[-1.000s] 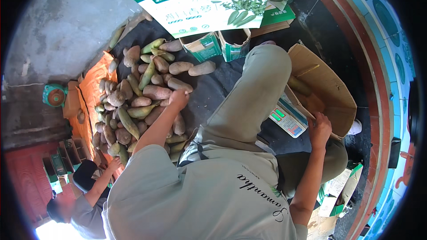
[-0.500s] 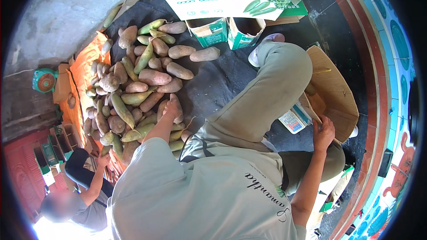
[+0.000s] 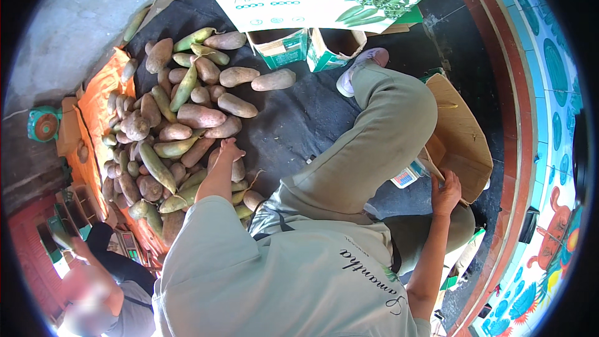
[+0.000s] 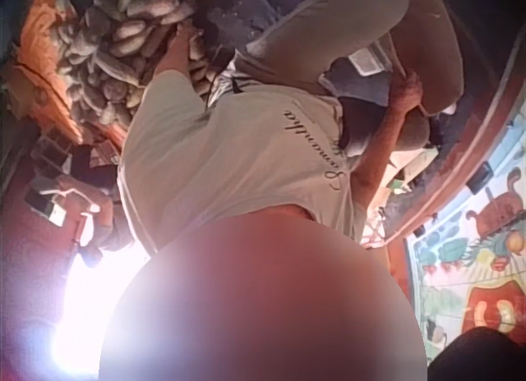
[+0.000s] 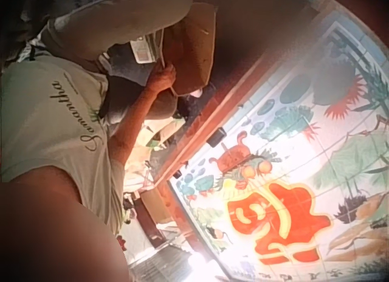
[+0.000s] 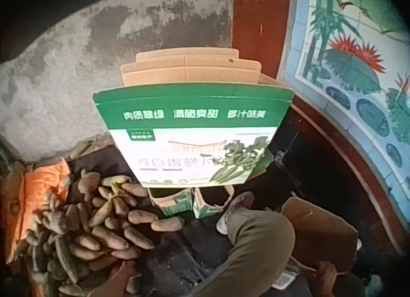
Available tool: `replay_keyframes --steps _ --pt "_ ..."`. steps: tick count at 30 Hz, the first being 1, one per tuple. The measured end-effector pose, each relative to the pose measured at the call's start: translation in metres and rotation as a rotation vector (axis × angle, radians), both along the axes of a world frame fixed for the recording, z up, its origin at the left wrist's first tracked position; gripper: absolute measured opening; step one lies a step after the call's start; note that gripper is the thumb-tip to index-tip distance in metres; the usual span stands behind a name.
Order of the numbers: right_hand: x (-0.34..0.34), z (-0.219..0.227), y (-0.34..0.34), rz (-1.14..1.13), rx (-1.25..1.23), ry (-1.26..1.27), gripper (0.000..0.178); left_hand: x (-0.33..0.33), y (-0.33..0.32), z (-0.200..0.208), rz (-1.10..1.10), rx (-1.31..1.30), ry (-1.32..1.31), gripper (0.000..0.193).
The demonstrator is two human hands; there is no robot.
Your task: Weighing and packing tubers into a cardboard box.
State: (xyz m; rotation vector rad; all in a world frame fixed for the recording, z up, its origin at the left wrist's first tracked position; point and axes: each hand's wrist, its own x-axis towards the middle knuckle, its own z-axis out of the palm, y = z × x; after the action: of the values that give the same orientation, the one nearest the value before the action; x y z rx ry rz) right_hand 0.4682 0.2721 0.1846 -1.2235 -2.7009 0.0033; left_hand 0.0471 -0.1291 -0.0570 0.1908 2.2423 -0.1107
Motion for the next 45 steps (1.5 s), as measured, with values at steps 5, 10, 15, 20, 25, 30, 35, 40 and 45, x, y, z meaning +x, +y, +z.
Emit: replay_keyframes --steps 5,10,15,20,25,30,35,40,45 --pt "0.001 0.001 0.001 -0.011 0.002 0.01 0.026 0.01 0.026 0.019 -0.221 -0.021 0.03 0.054" --pt "-0.002 -0.002 0.002 -0.01 0.019 -0.004 0.028 0.027 0.042 0.022 -0.372 -0.14 0.152 0.025" --pt "-0.001 -0.001 -0.003 0.006 0.032 0.017 0.029 0.028 0.046 0.024 -0.54 -0.107 0.185 0.03" --pt "0.0 0.007 -0.006 -0.04 0.04 0.037 0.03 0.027 0.069 0.045 -0.944 -0.297 -0.045 0.026" --pt "-0.002 0.005 -0.005 -0.025 0.028 0.067 0.028 0.029 0.062 0.034 -1.007 -0.287 -0.047 0.03" --pt "0.005 0.013 -0.005 -0.089 0.029 0.125 0.028 0.044 0.066 0.068 -0.952 -0.314 -0.097 0.031" --pt "0.004 0.005 -0.002 -0.059 0.009 0.184 0.028 0.048 0.07 0.102 -0.819 -0.38 -0.144 0.033" --pt "0.007 -0.001 -0.002 -0.072 0.017 0.185 0.028 0.011 0.064 0.11 -0.293 0.016 -0.097 0.045" --pt "0.006 -0.002 -0.004 -0.082 0.015 0.215 0.026 0.001 0.123 0.23 -0.214 0.678 0.434 0.05"
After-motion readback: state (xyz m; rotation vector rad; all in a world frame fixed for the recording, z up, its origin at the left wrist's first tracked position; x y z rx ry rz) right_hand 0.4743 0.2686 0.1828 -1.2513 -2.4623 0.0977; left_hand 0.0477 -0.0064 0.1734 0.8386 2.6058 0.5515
